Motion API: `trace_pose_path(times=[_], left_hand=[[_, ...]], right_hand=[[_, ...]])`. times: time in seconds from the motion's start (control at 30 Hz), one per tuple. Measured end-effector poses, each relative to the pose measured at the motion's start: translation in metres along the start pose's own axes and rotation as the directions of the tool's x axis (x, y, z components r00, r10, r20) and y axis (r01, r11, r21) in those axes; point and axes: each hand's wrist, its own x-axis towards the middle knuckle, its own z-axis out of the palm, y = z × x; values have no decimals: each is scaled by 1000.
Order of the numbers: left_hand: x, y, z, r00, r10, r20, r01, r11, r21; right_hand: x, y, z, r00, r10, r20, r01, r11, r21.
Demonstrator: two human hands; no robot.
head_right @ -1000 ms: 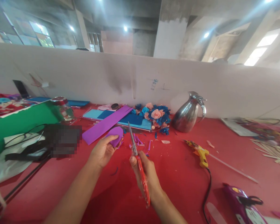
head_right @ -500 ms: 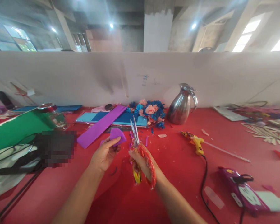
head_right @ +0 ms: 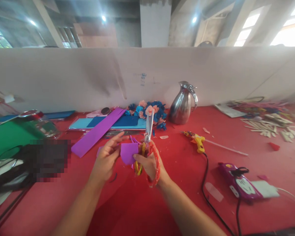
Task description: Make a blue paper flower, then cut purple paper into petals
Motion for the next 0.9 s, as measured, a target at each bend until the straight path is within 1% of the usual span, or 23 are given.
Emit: trace_pose_path(times=[0.07,0.13,0.2,0.27,0.33,0.4,0.47,0.5,0.6,0.7,0.8,0.9], left_hand=[[0,-1,0,986,-165,32,167,985,-54],[0,-3,0,954,-281,108,285,958,-29],[0,-5,0,937,-319,142,320,947,16],[1,-6,0,941,-326,88,330,943,-36],[3,-4,-1,942,-336,-15,327,925,-194],[6,1,-3,927,-355,-121,293,888,-355],[9,6,-7,908,-371,-195,247,849,-467],[10,8,-9,902,-375,-214,227,834,-504],[13,10,-14,910,-352,-220,173,804,-569],[13,11,-17,932,-301,-205,120,785,-608],[13,12,-18,941,-274,-197,96,778,-621],[13,13,-19,949,-244,-199,79,796,-601]], right_hand=[[0,-1,0,998,-55,-3,55,996,-69],[-2,-2,1,995,-95,12,95,986,-139],[-4,-3,2,994,-109,29,113,976,-188],[-6,-4,3,994,-102,45,109,969,-223],[-9,-4,3,994,-71,78,89,957,-276],[-12,-3,3,991,-36,131,81,932,-354],[-15,-1,2,979,-16,203,111,879,-463],[-17,0,2,969,-11,246,143,839,-526],[-21,5,1,933,-50,355,295,670,-682],[-22,5,0,908,-141,394,407,516,-754],[-22,2,-1,892,-185,412,451,423,-786],[-20,0,-1,894,-193,405,449,382,-808]])
